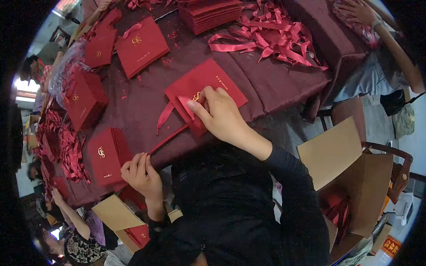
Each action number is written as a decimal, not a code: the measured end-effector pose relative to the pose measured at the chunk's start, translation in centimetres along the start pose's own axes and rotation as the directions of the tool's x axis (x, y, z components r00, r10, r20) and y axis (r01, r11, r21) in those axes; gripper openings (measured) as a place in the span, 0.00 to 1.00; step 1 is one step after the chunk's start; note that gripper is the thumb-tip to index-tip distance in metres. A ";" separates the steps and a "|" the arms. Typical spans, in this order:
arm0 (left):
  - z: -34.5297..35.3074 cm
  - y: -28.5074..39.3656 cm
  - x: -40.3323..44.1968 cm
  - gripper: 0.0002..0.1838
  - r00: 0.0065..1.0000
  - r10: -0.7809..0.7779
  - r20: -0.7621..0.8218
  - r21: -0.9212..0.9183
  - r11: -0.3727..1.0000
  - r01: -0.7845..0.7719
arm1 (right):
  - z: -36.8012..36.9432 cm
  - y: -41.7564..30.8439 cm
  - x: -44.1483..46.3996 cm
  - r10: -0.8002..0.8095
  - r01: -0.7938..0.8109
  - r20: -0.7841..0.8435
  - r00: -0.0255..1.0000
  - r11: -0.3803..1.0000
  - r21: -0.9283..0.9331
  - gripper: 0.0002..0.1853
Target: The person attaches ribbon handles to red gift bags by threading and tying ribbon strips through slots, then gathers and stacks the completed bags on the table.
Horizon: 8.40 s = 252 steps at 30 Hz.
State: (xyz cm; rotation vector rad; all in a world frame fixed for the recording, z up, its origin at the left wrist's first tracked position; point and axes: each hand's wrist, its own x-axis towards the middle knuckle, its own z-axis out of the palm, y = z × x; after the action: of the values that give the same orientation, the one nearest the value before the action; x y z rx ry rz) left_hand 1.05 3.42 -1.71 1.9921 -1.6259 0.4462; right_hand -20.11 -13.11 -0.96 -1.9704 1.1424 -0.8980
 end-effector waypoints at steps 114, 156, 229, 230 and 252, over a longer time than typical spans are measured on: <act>5.1 4.6 6.6 0.11 0.823 -0.325 0.466 -0.780 0.287 0.556 | 1.4 -1.9 2.6 -0.431 0.469 0.272 0.860 0.878 -0.092 0.05; 3.7 0.7 9.7 0.04 0.998 0.047 0.045 -0.143 0.989 -0.041 | 2.0 -0.1 1.8 -0.455 0.471 0.203 0.867 0.615 -0.632 0.19; 1.7 4.5 3.9 0.13 0.861 -0.178 0.476 -0.650 0.588 0.481 | 3.7 -2.6 -3.3 0.091 -0.138 0.140 0.986 0.915 0.380 0.05; 1.7 4.6 3.9 0.13 0.862 -0.179 0.475 -0.650 0.588 0.481 | 3.7 -2.7 -3.3 0.009 -0.031 0.073 0.997 0.951 0.307 0.06; 2.4 3.9 3.3 0.14 0.789 -0.199 0.582 -0.671 0.431 0.603 | 4.1 -1.6 -3.2 -0.009 -0.037 0.134 0.991 0.941 0.335 0.04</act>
State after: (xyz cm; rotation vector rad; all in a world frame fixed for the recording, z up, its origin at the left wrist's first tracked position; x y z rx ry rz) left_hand -2.21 -1.12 -1.06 1.6143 -1.0893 -0.9079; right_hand -17.30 -8.73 -2.55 -1.7107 0.8601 -0.8752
